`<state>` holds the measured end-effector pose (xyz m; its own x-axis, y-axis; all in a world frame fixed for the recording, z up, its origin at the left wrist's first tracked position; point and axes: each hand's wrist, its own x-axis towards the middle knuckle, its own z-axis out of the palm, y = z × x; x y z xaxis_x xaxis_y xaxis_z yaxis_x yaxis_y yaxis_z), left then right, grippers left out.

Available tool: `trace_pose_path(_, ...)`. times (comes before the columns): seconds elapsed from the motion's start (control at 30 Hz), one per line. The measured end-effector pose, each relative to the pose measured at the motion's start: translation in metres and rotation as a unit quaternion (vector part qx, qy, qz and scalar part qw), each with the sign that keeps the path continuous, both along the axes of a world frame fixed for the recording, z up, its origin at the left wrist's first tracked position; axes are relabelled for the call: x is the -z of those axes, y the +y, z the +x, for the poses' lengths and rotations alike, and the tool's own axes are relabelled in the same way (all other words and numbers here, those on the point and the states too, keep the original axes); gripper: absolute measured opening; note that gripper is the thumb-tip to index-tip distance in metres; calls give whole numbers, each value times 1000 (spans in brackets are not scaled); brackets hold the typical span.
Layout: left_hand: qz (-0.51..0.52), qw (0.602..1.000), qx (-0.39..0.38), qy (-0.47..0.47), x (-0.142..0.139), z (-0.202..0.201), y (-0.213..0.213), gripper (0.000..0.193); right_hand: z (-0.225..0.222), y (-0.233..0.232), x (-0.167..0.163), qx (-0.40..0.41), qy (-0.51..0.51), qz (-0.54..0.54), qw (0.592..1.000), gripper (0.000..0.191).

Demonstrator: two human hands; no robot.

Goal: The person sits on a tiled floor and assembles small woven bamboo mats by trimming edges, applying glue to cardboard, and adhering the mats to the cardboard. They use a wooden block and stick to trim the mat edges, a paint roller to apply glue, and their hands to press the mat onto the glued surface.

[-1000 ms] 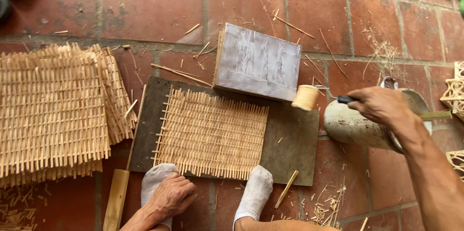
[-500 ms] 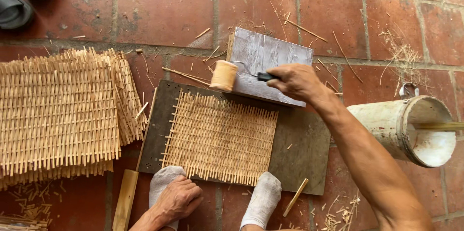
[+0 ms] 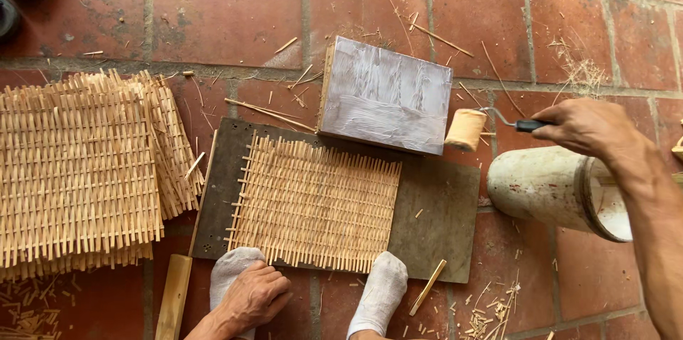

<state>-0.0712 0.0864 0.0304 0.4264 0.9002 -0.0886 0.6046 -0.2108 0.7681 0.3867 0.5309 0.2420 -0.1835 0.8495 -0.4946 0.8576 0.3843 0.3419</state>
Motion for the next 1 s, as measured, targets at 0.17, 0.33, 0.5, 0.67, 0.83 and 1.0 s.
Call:
trace_pose_path(0.17, 13, 1000, -4, 2, 2, -2, 0, 17, -55, 9, 18, -13, 59, 5, 998, 48)
trace_pose_path(0.33, 1, 1000, -5, 3, 6, -1, 0, 16, -188, 12, 55, -95, 234, -36, 967, 40)
trace_pose_path(0.5, 34, 999, -5, -14, 10, -1, -1, 17, -239, 16, 65, -74, 359, -80, 927, 36)
trace_pose_path(0.67, 47, 999, -7, -25, 13, -2, -2, 18, -150, 40, 48, -5, 267, -62, 962, 41)
trace_pose_path(0.83, 4, 1000, 7, -12, 17, -1, -2, 18, -12, 53, 18, 100, 91, -33, 990, 51)
trace_pose_path(1.0, 19, 1000, 3, -15, 18, -2, 0, 19, 4, 62, 14, 141, 109, 4, 984, 55)
